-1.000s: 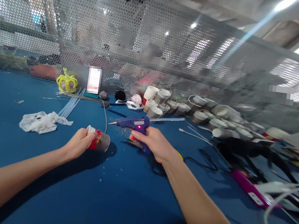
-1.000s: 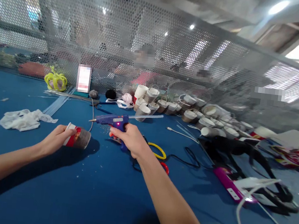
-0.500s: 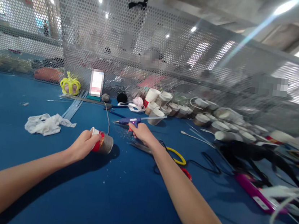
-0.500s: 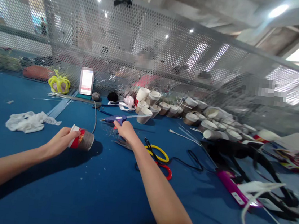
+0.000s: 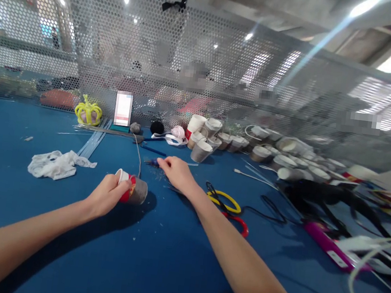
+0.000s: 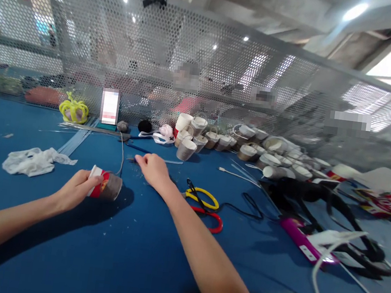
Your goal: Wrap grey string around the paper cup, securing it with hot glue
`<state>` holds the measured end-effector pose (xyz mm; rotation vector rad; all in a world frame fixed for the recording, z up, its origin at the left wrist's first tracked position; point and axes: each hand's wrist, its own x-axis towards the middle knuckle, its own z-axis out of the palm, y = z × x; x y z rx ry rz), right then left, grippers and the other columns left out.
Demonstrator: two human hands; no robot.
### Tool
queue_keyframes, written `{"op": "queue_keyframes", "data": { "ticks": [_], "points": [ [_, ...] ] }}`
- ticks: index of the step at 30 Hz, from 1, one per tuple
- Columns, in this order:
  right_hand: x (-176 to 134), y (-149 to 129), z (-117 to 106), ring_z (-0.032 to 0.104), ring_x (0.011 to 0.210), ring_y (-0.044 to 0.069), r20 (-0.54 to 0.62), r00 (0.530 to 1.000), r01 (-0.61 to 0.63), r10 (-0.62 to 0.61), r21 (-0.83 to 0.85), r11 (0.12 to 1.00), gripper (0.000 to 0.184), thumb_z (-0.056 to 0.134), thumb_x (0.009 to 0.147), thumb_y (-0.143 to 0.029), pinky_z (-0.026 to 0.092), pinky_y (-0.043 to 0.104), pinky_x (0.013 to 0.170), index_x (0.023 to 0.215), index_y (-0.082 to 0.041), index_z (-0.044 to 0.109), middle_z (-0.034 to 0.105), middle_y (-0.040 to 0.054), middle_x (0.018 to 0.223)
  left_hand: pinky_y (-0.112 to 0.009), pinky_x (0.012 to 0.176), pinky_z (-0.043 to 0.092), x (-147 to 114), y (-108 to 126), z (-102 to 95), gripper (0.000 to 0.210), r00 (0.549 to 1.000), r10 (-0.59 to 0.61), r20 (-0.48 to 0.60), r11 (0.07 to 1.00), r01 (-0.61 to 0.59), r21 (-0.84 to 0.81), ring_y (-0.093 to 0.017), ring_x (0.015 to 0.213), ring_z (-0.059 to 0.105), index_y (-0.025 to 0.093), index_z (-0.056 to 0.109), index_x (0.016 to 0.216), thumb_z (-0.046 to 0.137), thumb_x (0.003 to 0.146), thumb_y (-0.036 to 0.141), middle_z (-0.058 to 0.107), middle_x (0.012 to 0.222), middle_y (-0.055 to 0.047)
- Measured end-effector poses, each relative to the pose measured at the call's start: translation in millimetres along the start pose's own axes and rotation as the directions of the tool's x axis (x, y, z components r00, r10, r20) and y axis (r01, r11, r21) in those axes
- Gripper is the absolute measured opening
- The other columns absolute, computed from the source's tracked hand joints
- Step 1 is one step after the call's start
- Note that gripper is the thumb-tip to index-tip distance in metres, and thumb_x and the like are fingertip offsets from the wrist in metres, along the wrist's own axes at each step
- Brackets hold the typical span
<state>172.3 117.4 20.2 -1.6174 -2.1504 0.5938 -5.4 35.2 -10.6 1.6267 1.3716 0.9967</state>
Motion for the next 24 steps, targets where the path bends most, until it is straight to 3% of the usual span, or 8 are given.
{"op": "queue_keyframes", "data": {
  "ticks": [2,6,10,12,15,20,24],
  "points": [
    [-12,-14,2,0.056,0.072,0.015,0.134,0.986,0.084,-0.098,0.102,0.991,0.046,0.029,0.079,-0.047,0.038,0.024,0.065,0.071,-0.015,0.062,0.063,0.0068,0.075,-0.020,0.042,0.022,-5,5,0.6,0.026,0.999,0.037,0.030,0.999,-0.038,0.016,-0.009,0.045,0.025,0.017,0.034,0.051,0.032,0.073,0.031,0.027,0.048,0.005],
    [-33,-30,5,0.056,0.075,0.012,0.309,0.926,0.123,-0.216,0.292,0.948,0.059,0.020,0.079,-0.054,0.039,0.022,0.070,0.075,-0.015,0.064,0.064,0.0050,0.080,-0.021,0.043,0.020,-16,17,1.4,0.029,0.984,0.111,0.136,0.991,-0.120,0.059,-0.009,0.046,0.023,0.018,0.028,0.048,0.030,0.075,0.029,0.025,0.048,0.005],
    [-47,-34,6,0.054,0.082,0.014,0.433,0.845,-0.012,-0.313,0.601,0.799,0.063,0.017,0.077,-0.057,0.038,0.026,0.075,0.084,-0.015,0.063,0.063,0.0055,0.081,-0.021,0.045,0.022,-23,25,1.9,0.027,0.959,0.153,0.238,0.983,-0.172,0.063,-0.008,0.047,0.023,0.018,0.027,0.048,0.030,0.074,0.024,0.026,0.049,0.005],
    [-51,-34,9,0.054,0.080,0.014,0.453,0.826,-0.095,-0.336,0.699,0.708,0.062,0.018,0.076,-0.058,0.039,0.027,0.073,0.088,-0.016,0.062,0.062,0.0054,0.081,-0.021,0.045,0.023,-24,25,2.5,0.025,0.949,0.171,0.263,0.979,-0.194,0.063,-0.008,0.047,0.024,0.018,0.028,0.048,0.031,0.073,0.022,0.027,0.049,0.005],
    [-53,-33,14,0.054,0.075,0.014,0.438,0.841,-0.159,-0.317,0.760,0.630,0.056,0.027,0.075,-0.057,0.040,0.027,0.069,0.092,-0.015,0.060,0.061,0.0060,0.079,-0.021,0.045,0.023,-24,21,3.7,0.026,0.943,0.184,0.276,0.976,-0.209,0.066,-0.008,0.046,0.025,0.017,0.029,0.048,0.031,0.073,0.023,0.028,0.049,0.005],
    [-55,-31,21,0.051,0.064,0.009,0.281,0.920,-0.080,-0.272,0.817,0.571,0.027,0.058,0.065,-0.036,0.040,0.023,0.065,0.083,-0.016,0.060,0.058,0.0008,0.074,-0.021,0.044,0.022,-23,17,4.3,0.027,0.937,0.165,0.309,0.977,-0.198,0.078,-0.008,0.046,0.025,0.017,0.029,0.048,0.030,0.074,0.024,0.028,0.048,0.005],
    [-54,-33,18,0.050,0.061,0.008,0.164,0.958,0.005,-0.236,0.813,0.582,0.017,0.058,0.065,-0.031,0.039,0.023,0.065,0.067,-0.014,0.059,0.056,-0.0014,0.065,-0.020,0.042,0.021,-21,19,3.8,0.029,0.958,0.052,0.282,0.998,-0.056,0.009,-0.008,0.044,0.024,0.017,0.031,0.047,0.033,0.072,0.031,0.028,0.047,0.005]
  ]
}}
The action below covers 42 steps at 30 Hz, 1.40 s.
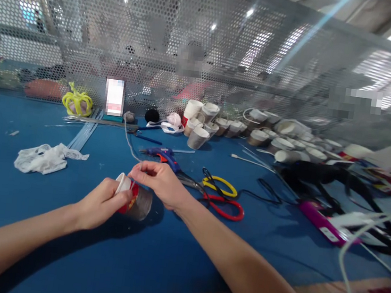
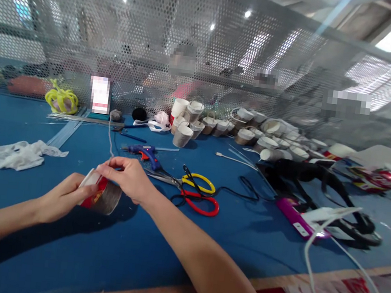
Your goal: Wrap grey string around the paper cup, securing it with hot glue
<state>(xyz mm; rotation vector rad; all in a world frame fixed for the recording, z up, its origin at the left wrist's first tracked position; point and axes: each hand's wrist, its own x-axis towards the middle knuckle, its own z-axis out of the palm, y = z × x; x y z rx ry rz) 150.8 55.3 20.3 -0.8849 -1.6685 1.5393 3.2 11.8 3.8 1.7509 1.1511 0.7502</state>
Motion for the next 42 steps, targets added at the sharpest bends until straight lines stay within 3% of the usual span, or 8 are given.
{"op": "queue_keyframes", "data": {
  "ticks": [5,10,16,22,31,42],
  "points": [
    [0,-7,-4,0.050,0.062,0.008,-0.087,0.991,0.094,-0.098,-0.052,0.994,0.017,0.054,0.069,-0.031,0.039,0.022,0.063,0.065,-0.015,0.058,0.058,-0.0007,0.067,-0.019,0.038,0.020,8,0,-0.4,0.027,0.961,-0.270,-0.057,0.933,0.246,-0.262,-0.007,0.040,0.025,0.016,0.040,0.050,0.039,0.067,0.037,0.032,0.043,0.006],
    [-1,-10,-6,0.048,0.055,0.007,-0.154,0.974,0.148,-0.165,-0.119,0.982,0.020,0.049,0.073,-0.031,0.038,0.020,0.055,0.063,-0.016,0.057,0.055,-0.0018,0.059,-0.017,0.037,0.024,12,-5,0.2,0.022,0.926,-0.369,-0.080,0.855,0.304,-0.419,-0.008,0.039,0.032,0.014,0.048,0.054,0.042,0.066,0.032,0.039,0.044,0.005],
    [0,-10,-8,0.048,0.054,0.006,-0.196,0.950,0.193,-0.242,-0.238,0.952,0.022,0.046,0.075,-0.033,0.037,0.020,0.054,0.062,-0.016,0.054,0.053,-0.0027,0.057,-0.018,0.039,0.031,13,-3,-1.4,0.023,0.896,-0.436,-0.088,0.809,0.347,-0.474,-0.010,0.041,0.041,0.013,0.056,0.063,0.041,0.066,0.031,0.047,0.048,0.002],
    [0,-9,-9,0.047,0.054,0.007,-0.164,0.951,0.213,-0.263,-0.272,0.938,0.022,0.045,0.075,-0.033,0.037,0.019,0.054,0.063,-0.016,0.053,0.052,-0.0025,0.058,-0.018,0.037,0.027,13,-3,-0.4,0.022,0.890,-0.446,-0.098,0.819,0.362,-0.444,-0.008,0.037,0.034,0.014,0.053,0.058,0.043,0.063,0.032,0.040,0.041,0.006],
    [2,-7,-8,0.046,0.052,0.007,-0.165,0.956,0.170,-0.244,-0.367,0.915,0.025,0.044,0.076,-0.033,0.036,0.019,0.052,0.062,-0.015,0.053,0.051,-0.0020,0.056,-0.018,0.039,0.022,7,1,2.5,0.026,0.948,-0.317,-0.021,0.892,0.290,-0.348,-0.006,0.040,0.028,0.014,0.043,0.052,0.042,0.066,0.036,0.035,0.043,0.006],
    [4,-1,-8,0.048,0.052,0.008,-0.138,0.963,0.160,-0.230,-0.394,0.905,0.026,0.043,0.076,-0.032,0.039,0.020,0.054,0.061,-0.013,0.052,0.053,-0.0004,0.056,-0.017,0.040,0.021,0,2,3.2,0.028,0.971,-0.237,0.009,0.912,0.226,-0.342,-0.005,0.040,0.026,0.014,0.041,0.052,0.043,0.067,0.038,0.034,0.044,0.006]
  ]
}}
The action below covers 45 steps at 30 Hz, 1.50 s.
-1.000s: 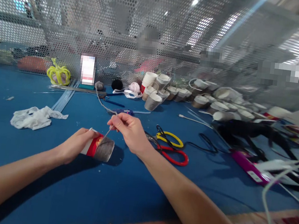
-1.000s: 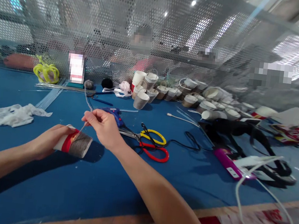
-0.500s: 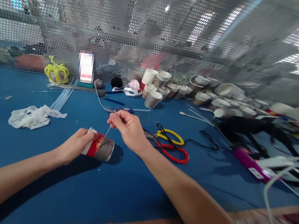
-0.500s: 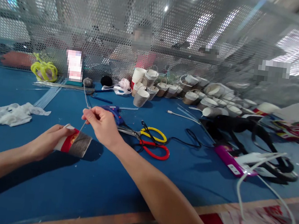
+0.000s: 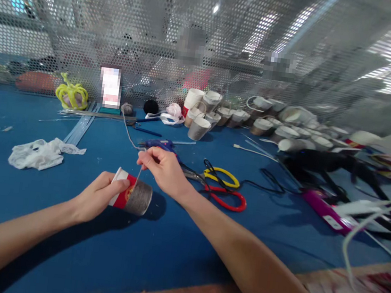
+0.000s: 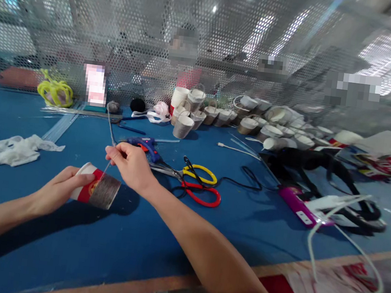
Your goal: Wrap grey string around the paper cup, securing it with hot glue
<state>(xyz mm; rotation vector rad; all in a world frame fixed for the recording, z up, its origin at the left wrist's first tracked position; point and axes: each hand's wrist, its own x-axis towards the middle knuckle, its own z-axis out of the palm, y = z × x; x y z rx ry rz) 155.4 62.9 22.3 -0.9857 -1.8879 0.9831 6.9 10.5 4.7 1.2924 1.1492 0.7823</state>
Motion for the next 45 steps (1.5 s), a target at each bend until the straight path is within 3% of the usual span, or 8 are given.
{"op": "queue_keyframes", "data": {
  "ticks": [14,28,45],
  "points": [
    [-1,8,5,0.049,0.053,0.009,0.095,0.995,-0.023,0.025,-0.022,1.000,0.025,0.043,0.076,-0.032,0.039,0.022,0.054,0.062,-0.013,0.052,0.054,0.0014,0.057,-0.018,0.039,0.019,-2,-8,-3.9,0.034,0.991,0.121,0.064,0.992,-0.124,0.035,-0.006,0.043,0.022,0.014,0.038,0.051,0.040,0.073,0.040,0.030,0.046,0.005],
    [-2,7,8,0.048,0.052,0.008,0.151,0.988,-0.021,0.044,-0.150,0.989,0.027,0.042,0.077,-0.033,0.036,0.020,0.051,0.062,-0.012,0.053,0.055,0.0018,0.057,-0.018,0.040,0.022,-3,-13,-7.0,0.035,0.975,0.206,0.088,0.971,-0.215,0.107,-0.006,0.044,0.024,0.014,0.039,0.051,0.037,0.075,0.039,0.032,0.048,0.004],
    [-3,4,7,0.040,0.049,0.006,0.177,0.983,0.005,0.040,-0.247,0.969,0.029,0.042,0.077,-0.034,0.028,0.019,0.048,0.061,-0.012,0.055,0.051,-0.0009,0.054,-0.019,0.041,0.026,-2,-16,-7.4,0.033,0.937,0.336,0.092,0.908,-0.348,0.235,-0.007,0.045,0.028,0.015,0.038,0.051,0.034,0.078,0.033,0.035,0.050,0.004]
  ]
}}
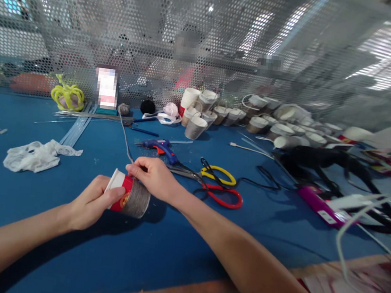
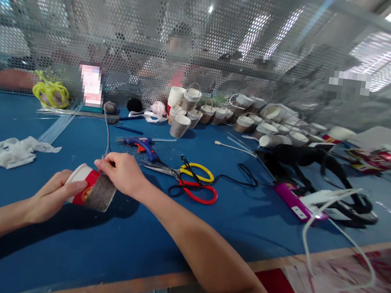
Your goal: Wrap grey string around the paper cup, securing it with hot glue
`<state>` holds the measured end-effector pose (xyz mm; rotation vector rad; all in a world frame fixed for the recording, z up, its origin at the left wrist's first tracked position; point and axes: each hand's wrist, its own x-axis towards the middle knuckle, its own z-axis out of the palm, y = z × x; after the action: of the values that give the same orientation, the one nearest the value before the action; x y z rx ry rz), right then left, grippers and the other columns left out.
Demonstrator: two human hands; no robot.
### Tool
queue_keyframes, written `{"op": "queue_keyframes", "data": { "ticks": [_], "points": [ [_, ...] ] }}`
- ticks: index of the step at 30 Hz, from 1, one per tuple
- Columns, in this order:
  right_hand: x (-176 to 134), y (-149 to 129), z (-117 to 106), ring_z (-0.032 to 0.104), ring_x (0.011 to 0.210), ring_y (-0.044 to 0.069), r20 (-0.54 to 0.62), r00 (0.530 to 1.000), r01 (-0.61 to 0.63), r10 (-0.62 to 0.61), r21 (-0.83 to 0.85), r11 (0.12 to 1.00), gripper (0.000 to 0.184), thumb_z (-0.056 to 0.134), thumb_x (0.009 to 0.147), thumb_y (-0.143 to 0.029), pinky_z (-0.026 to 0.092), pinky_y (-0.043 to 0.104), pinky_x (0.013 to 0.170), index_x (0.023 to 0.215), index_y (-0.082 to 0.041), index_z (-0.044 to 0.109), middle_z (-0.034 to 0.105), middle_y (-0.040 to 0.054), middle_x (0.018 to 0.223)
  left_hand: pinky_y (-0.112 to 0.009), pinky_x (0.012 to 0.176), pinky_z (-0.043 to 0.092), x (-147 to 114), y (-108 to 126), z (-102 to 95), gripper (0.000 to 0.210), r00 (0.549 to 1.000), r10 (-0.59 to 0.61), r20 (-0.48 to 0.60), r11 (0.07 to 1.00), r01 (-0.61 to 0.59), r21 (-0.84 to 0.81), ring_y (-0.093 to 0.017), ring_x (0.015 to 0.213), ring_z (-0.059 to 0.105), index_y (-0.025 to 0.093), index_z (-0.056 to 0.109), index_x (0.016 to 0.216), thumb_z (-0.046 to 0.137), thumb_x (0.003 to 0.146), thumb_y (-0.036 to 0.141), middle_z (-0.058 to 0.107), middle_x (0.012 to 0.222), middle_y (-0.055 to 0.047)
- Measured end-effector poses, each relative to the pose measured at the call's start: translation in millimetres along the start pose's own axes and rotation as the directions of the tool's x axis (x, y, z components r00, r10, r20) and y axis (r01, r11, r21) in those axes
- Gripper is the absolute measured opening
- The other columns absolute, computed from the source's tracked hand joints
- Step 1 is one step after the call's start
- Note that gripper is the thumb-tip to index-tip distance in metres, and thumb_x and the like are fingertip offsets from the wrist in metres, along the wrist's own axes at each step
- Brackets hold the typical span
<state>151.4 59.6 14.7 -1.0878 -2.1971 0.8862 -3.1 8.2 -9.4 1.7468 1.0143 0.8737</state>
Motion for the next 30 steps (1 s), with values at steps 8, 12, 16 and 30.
{"op": "queue_keyframes", "data": {
  "ticks": [8,12,16,30],
  "points": [
    [0.0,0.6,0.6,0.039,0.050,0.007,0.013,1.000,0.004,-0.003,-0.020,1.000,0.030,0.041,0.077,-0.035,0.027,0.019,0.047,0.061,-0.013,0.054,0.051,-0.0010,0.056,-0.020,0.042,0.026,-0.2,2.1,-0.5,0.034,1.000,-0.007,0.002,0.999,0.007,0.042,-0.007,0.045,0.028,0.015,0.037,0.050,0.034,0.078,0.034,0.034,0.049,0.004],
    [-0.4,2.2,1.5,0.039,0.050,0.007,0.019,1.000,0.011,-0.010,-0.032,0.999,0.030,0.041,0.077,-0.035,0.026,0.020,0.046,0.061,-0.013,0.053,0.050,-0.0012,0.055,-0.019,0.043,0.026,0.0,0.5,-0.5,0.034,1.000,-0.005,0.001,0.999,0.005,0.052,-0.007,0.045,0.028,0.015,0.036,0.050,0.033,0.078,0.033,0.033,0.049,0.004],
    [-1.0,1.1,1.4,0.039,0.050,0.007,0.016,1.000,0.009,-0.009,-0.033,0.999,0.030,0.041,0.077,-0.035,0.026,0.019,0.046,0.059,-0.013,0.052,0.049,-0.0016,0.054,-0.019,0.042,0.026,0.7,1.1,-0.4,0.034,1.000,0.004,0.001,0.998,-0.004,0.063,-0.007,0.045,0.027,0.016,0.034,0.049,0.033,0.078,0.033,0.032,0.049,0.004],
    [-0.8,-0.2,2.5,0.038,0.051,0.007,0.031,1.000,-0.004,0.004,-0.014,1.000,0.029,0.042,0.076,-0.035,0.027,0.019,0.047,0.058,-0.013,0.050,0.047,-0.0022,0.054,-0.020,0.042,0.024,1.6,6.0,0.2,0.033,0.999,0.045,-0.004,0.995,-0.044,0.092,-0.007,0.043,0.027,0.016,0.034,0.047,0.031,0.077,0.029,0.031,0.046,0.004]
  ]
}}
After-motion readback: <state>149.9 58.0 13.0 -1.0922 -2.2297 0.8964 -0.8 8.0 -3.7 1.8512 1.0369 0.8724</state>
